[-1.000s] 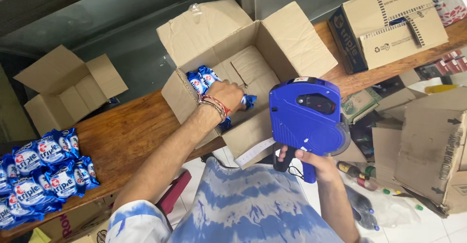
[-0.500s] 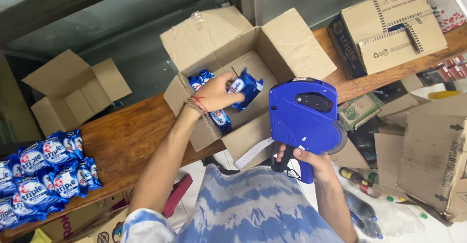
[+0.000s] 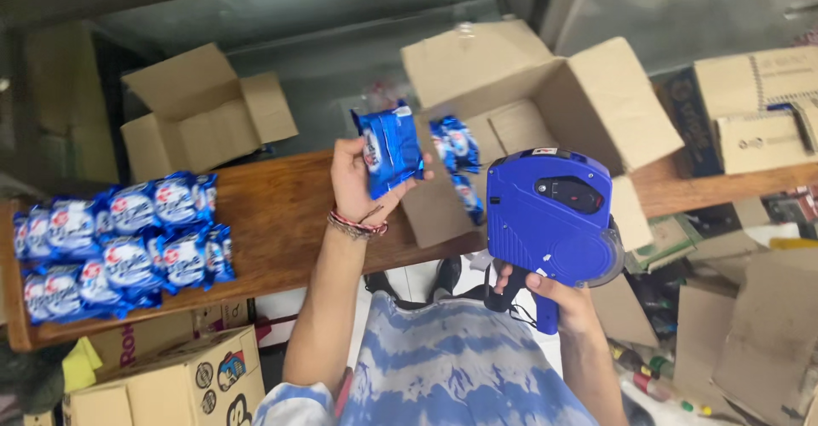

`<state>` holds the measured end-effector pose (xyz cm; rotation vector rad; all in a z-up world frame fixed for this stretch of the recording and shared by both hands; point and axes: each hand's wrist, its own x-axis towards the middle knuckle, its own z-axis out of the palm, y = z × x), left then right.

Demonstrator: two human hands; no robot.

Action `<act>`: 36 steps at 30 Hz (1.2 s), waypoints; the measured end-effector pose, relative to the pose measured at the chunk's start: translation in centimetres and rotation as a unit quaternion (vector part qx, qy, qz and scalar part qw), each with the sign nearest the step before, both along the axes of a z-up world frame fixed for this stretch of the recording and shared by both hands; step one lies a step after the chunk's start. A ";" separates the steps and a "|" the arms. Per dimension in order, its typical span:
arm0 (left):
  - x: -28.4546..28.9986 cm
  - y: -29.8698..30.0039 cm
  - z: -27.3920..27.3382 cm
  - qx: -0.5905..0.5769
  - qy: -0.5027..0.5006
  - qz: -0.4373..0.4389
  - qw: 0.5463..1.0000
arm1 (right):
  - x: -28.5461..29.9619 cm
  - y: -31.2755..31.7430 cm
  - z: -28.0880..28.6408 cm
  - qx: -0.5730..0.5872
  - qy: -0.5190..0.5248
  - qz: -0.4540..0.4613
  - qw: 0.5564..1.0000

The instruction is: The person takes blue packets one at a time from a cardboard box, applies a price label to each using a handheld labeling gun, and places the labeled packets onto a wooden counter.

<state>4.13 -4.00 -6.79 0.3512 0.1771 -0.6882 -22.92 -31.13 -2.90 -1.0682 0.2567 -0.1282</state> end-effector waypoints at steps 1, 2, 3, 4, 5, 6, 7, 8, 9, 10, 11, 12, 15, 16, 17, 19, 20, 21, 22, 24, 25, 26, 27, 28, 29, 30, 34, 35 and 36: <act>-0.4 1.2 0.5 -0.002 -0.001 0.009 1.000 | 0.3 1.2 -0.2 -0.002 -0.001 0.009 1.000; -0.9 2.4 1.0 0.053 -0.037 0.038 0.997 | 0.7 2.5 -0.4 0.002 -0.001 0.014 1.000; -1.4 3.6 1.4 0.108 -0.071 0.067 0.989 | 0.9 3.8 -0.6 0.005 0.000 0.019 1.000; -1.1 4.7 -0.4 0.106 -0.070 0.076 0.989 | 1.2 5.0 -0.8 0.003 0.000 0.028 1.000; -0.8 5.8 -2.2 0.259 -0.116 0.110 0.953 | 1.3 6.2 -1.0 -0.008 0.010 0.023 1.000; -0.6 6.8 -4.0 0.406 -0.155 0.140 0.890 | 1.5 7.4 -1.2 -0.020 0.020 0.018 0.999; -0.8 7.7 -2.9 0.405 -0.152 0.149 0.889 | 1.6 8.9 -1.5 -0.022 0.019 0.027 0.999; -1.0 8.5 -1.8 0.389 -0.093 0.168 0.901 | 1.8 10.2 -1.9 -0.039 0.041 0.018 0.998; -1.2 9.3 -0.7 0.371 -0.035 0.185 0.909 | 1.9 11.6 -2.2 -0.055 0.062 0.007 0.997; -1.5 10.4 -0.1 0.370 -0.033 0.193 0.908 | 2.4 12.9 -2.4 -0.057 0.061 0.016 0.996; -1.9 11.3 0.5 0.414 -0.049 0.173 0.892 | 2.8 14.2 -2.5 -0.075 0.073 0.018 0.994; -2.3 12.2 1.0 0.458 -0.065 0.152 0.874 | 3.2 15.4 -2.7 -0.094 0.084 0.019 0.992; -2.9 16.3 -0.4 0.509 -0.081 0.125 0.848 | 4.6 17.3 -4.7 -0.091 0.080 0.071 0.990; -3.2 17.1 -0.1 0.507 -0.077 0.130 0.849 | 4.7 18.3 -5.6 -0.094 0.080 0.077 0.989; -3.2 17.9 0.3 0.519 -0.080 0.124 0.842 | 5.0 19.4 -6.7 -0.162 0.100 0.078 0.979; -3.2 19.7 0.9 0.530 -0.081 0.122 0.835 | 5.2 20.3 -9.0 -0.232 0.118 0.083 0.962; -3.2 20.6 0.9 0.548 -0.088 0.119 0.823 | 5.1 20.1 -10.3 -0.298 0.155 0.091 0.938; -3.3 21.5 1.0 0.566 -0.093 0.116 0.811 | 4.9 19.8 -11.7 -0.362 0.191 0.101 0.907; -3.5 22.1 1.4 0.566 -0.089 0.120 0.811 | 5.1 20.8 -11.0 -0.364 0.189 0.106 0.906; -3.6 23.5 2.5 0.597 -0.072 0.078 0.795 | 5.7 23.1 -9.7 -0.352 0.174 0.141 0.909; -3.8 24.1 2.9 0.597 -0.069 0.081 0.795 | 5.9 23.8 -9.2 -0.353 0.173 0.146 0.908; -3.9 24.6 3.2 0.604 -0.072 0.070 0.791 | 6.0 24.6 -8.6 -0.341 0.161 0.155 0.913; -4.0 25.1 3.5 0.611 -0.075 0.059 0.785 | 6.1 25.3 -8.2 -0.329 0.148 0.164 0.918; -4.1 25.8 3.3 0.611 -0.073 0.063 0.786 | 6.4 25.9 -7.9 -0.330 0.146 0.168 0.917; -4.3 26.4 3.2 0.628 -0.078 0.050 0.773 | 6.7 26.5 -7.5 -0.340 0.139 0.177 0.913; -4.4 27.0 3.1 0.644 -0.083 0.037 0.760 | 6.9 27.0 -7.2 -0.349 0.132 0.185 0.909; -4.3 28.8 3.3 0.632 -0.083 0.060 0.768 | 8.5 27.3 -7.5 -0.377 0.066 0.226 0.896; -4.4 29.3 4.2 0.624 -0.099 0.074 0.772 | 8.5 27.0 -7.8 -0.388 0.061 0.228 0.891; -4.5 29.9 5.1 0.615 -0.116 0.087 0.775 | 8.7 26.6 -8.1 -0.398 0.057 0.229 0.887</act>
